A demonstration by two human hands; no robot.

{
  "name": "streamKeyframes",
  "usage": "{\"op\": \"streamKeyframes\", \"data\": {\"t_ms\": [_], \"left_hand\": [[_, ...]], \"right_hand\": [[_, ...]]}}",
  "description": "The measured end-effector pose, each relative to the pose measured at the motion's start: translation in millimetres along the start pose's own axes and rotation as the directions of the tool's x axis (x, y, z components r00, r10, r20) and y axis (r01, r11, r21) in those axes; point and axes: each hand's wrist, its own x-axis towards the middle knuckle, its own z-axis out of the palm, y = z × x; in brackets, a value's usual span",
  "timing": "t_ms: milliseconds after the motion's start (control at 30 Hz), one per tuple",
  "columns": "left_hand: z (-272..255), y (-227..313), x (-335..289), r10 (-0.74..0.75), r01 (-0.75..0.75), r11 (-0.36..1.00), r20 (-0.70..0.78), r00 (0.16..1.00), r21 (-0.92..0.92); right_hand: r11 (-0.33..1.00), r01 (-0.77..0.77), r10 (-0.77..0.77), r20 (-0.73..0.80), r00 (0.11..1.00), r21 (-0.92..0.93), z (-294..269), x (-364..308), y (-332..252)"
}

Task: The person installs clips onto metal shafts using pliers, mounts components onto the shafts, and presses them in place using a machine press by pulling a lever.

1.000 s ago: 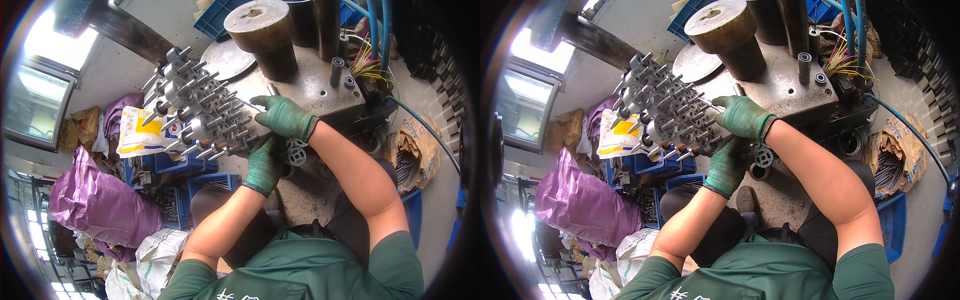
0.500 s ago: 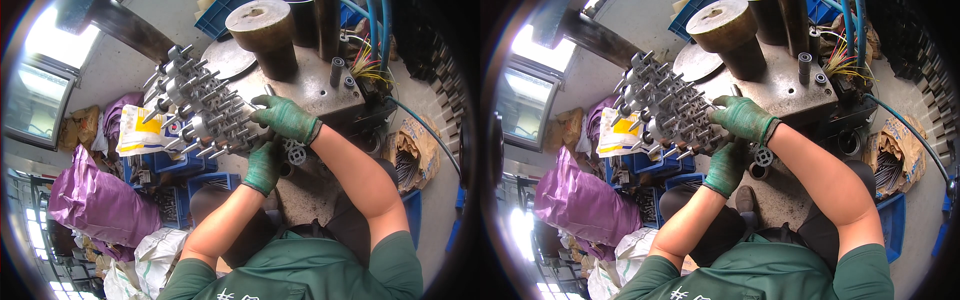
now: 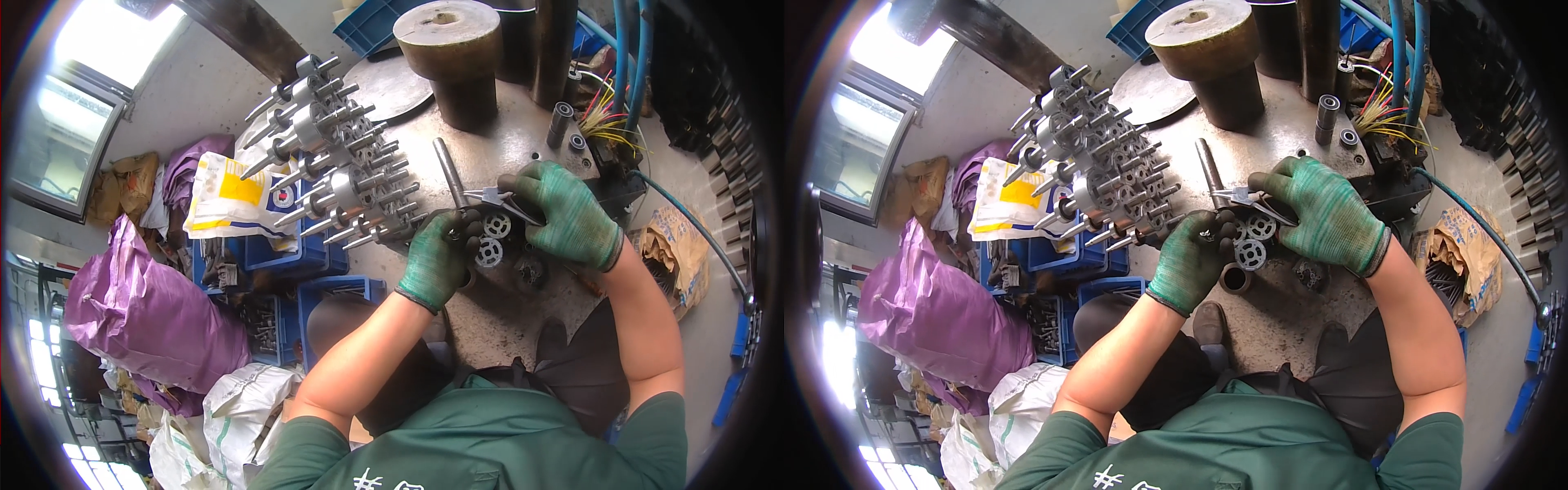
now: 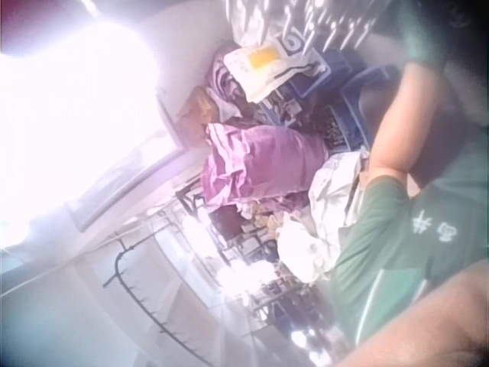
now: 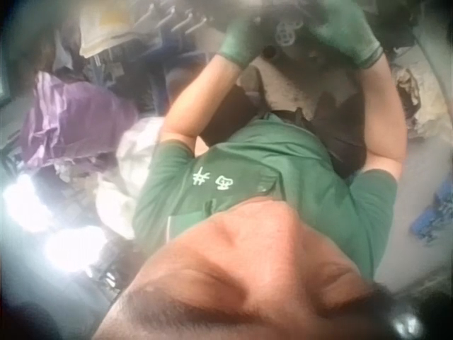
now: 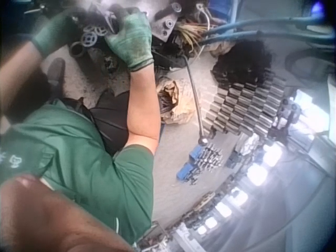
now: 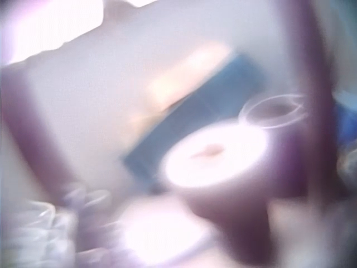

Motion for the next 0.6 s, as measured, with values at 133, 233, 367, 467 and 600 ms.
{"op": "streamKeyframes", "data": {"t_ms": [133,233,367,467,600], "left_hand": [[12,2,-3,-0.001,0.001,1.000,-0.030,1.000,-0.027],[17,1,-4,0.008,-0.010,1.000,-0.103,0.995,-0.024],[6,3,-2,-0.032,0.030,0.999,-0.038,0.999,-0.043],[8,1,-3,-0.020,0.019,1.000,-0.047,0.999,-0.007],[-5,-1,7,0.017,-0.017,0.999,-0.020,1.000,0.035]], "right_hand": [[0.998,0.039,-0.038,0.020,0.999,-0.044,-1,-11,-1],[0.997,0.055,-0.053,0.031,0.998,-0.048,-2,-13,-2],[0.997,0.064,-0.063,0.027,0.998,-0.053,0,-13,-2],[0.996,0.056,-0.054,0.032,0.998,-0.074,2,-13,-1],[0.995,0.060,-0.057,0.036,0.998,-0.077,3,-12,0]]}}
